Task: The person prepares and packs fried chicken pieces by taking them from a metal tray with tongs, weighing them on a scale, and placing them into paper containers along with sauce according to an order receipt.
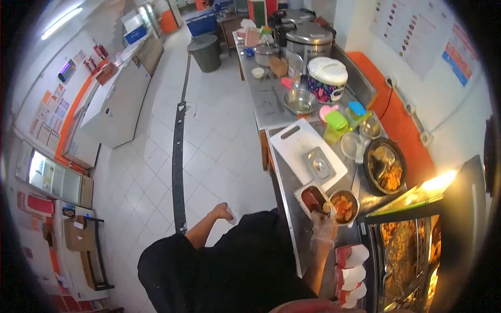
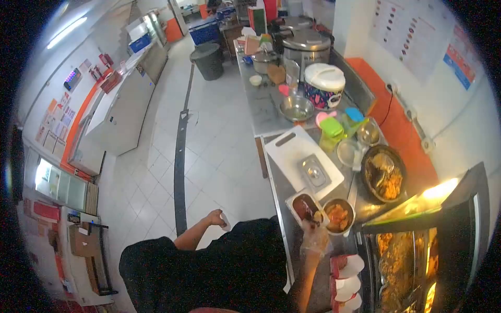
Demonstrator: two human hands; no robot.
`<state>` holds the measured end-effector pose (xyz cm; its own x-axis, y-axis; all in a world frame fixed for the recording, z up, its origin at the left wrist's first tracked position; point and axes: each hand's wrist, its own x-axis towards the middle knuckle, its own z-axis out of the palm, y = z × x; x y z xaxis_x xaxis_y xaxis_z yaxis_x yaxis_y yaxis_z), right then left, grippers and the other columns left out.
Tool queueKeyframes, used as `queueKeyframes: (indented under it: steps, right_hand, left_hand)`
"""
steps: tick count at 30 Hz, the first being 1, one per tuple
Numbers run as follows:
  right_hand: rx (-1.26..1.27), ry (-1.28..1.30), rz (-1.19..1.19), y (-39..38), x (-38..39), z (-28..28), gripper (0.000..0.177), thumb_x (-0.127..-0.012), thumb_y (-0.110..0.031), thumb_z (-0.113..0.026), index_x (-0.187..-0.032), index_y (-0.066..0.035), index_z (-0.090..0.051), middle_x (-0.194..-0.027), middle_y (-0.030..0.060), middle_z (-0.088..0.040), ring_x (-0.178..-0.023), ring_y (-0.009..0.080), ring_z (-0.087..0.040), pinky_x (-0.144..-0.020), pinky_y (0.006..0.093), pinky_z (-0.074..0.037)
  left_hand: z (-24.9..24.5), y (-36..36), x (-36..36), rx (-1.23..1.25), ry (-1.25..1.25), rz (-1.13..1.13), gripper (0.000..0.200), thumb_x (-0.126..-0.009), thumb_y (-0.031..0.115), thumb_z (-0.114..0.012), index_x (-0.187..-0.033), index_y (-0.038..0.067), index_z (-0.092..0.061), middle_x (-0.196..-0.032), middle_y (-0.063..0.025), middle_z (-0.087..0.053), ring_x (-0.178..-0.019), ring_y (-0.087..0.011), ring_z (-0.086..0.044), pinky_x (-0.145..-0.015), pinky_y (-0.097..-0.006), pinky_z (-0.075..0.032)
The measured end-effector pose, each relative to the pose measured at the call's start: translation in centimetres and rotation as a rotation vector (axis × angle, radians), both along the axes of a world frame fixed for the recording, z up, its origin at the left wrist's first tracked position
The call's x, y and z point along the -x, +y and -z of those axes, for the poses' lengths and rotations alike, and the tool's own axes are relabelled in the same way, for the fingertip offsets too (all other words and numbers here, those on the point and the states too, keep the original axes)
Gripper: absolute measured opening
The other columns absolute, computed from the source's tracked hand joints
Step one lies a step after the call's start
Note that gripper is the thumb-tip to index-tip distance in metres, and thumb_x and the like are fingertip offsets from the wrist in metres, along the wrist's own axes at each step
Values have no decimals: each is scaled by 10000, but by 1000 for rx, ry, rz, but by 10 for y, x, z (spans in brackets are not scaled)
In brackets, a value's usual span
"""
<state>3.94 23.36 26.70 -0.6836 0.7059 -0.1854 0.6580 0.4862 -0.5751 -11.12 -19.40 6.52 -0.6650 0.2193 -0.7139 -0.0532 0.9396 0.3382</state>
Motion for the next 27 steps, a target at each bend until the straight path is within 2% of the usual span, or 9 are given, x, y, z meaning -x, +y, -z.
queueKeyframes:
  steps: [2, 6, 11, 14, 18, 21, 22, 24, 27]
  right_hand:
    - [-21, 60, -140, 13, 30, -4, 491, -839, -500, -686, -928, -20, -736, -880, 223, -699, -901, 403, -662, -786, 483, -508]
    - [-212, -92, -291, 21, 16, -26, 367, -799, -388, -724, -871, -29, -741, -948, 226, -708, -895, 399, -678, -803, 484, -519]
    - [-217, -295, -255, 28, -9, -86, 393, -787, -369, -754, -877, 10, -705, -895, 231, -697, -903, 406, -674, -779, 500, -516]
    - [-248, -223, -155, 39, -27, -92, 421, -778, -378, -772, -872, 24, -695, -830, 236, -687, -847, 409, -675, -740, 484, -512]
    - [-219, -147, -50, 55, -58, -61, 421, -769, -382, -783, -781, 23, -668, -743, 222, -660, -738, 404, -646, -673, 473, -487]
    - [-224, -121, -99, 48, -78, -58, 464, -778, -410, -767, -697, 21, -614, -676, 218, -616, -676, 399, -614, -640, 479, -466]
    - [-176, -188, -89, 42, -84, -59, 459, -791, -433, -747, -762, 12, -639, -744, 223, -637, -747, 405, -630, -683, 485, -479]
    - [-92, -304, -69, 34, -81, -63, 483, -816, -481, -708, -892, -4, -689, -882, 234, -680, -891, 416, -660, -769, 499, -505]
    - [-74, -453, -153, 31, -89, -42, 443, -859, -437, -671, -927, 1, -687, -883, 230, -678, -867, 404, -659, -757, 485, -510]
  left_hand:
    - [5, 21, 67, -127, 210, -43, 948, -536, 379, -864, -1287, -104, -546, -1225, -265, -636, -1134, -339, -636, -987, -386, -502]
    - [-30, 33, 171, -437, 431, -150, 979, -577, 337, -875, -1402, -13, -481, -1347, -232, -574, -1208, -339, -591, -1039, -390, -470]
    - [-255, 69, 309, -546, 858, -42, 962, -611, 274, -908, -1421, 9, -461, -1420, -220, -513, -1339, -333, -473, -1137, -395, -367]
    - [-344, 81, 399, -706, 1091, -38, 962, -595, 245, -899, -1416, 3, -461, -1368, -220, -552, -1279, -331, -525, -1096, -378, -400]
    - [-474, 123, 388, -749, 1204, -25, 916, -591, 194, -839, -1400, -16, -463, -1273, -191, -598, -873, -217, -671, -796, -337, -535]
    - [-490, 156, 350, -776, 1160, 48, 905, -585, 184, -835, -1389, -12, -467, -1256, -184, -597, -839, -206, -669, -792, -332, -535]
    - [-479, 166, 342, -757, 1150, 119, 914, -580, 203, -835, -1391, 1, -464, -1303, -193, -578, -956, -253, -675, -857, -344, -531]
    - [-431, 179, 332, -606, 1273, 347, 946, -575, 268, -841, -1397, 15, -446, -1394, -233, -514, -1273, -368, -529, -1028, -433, -463]
    - [-351, 206, 283, -422, 1096, 512, 920, -608, 269, -817, -1403, 3, -439, -1419, -246, -483, -1286, -393, -504, -1066, -424, -440]
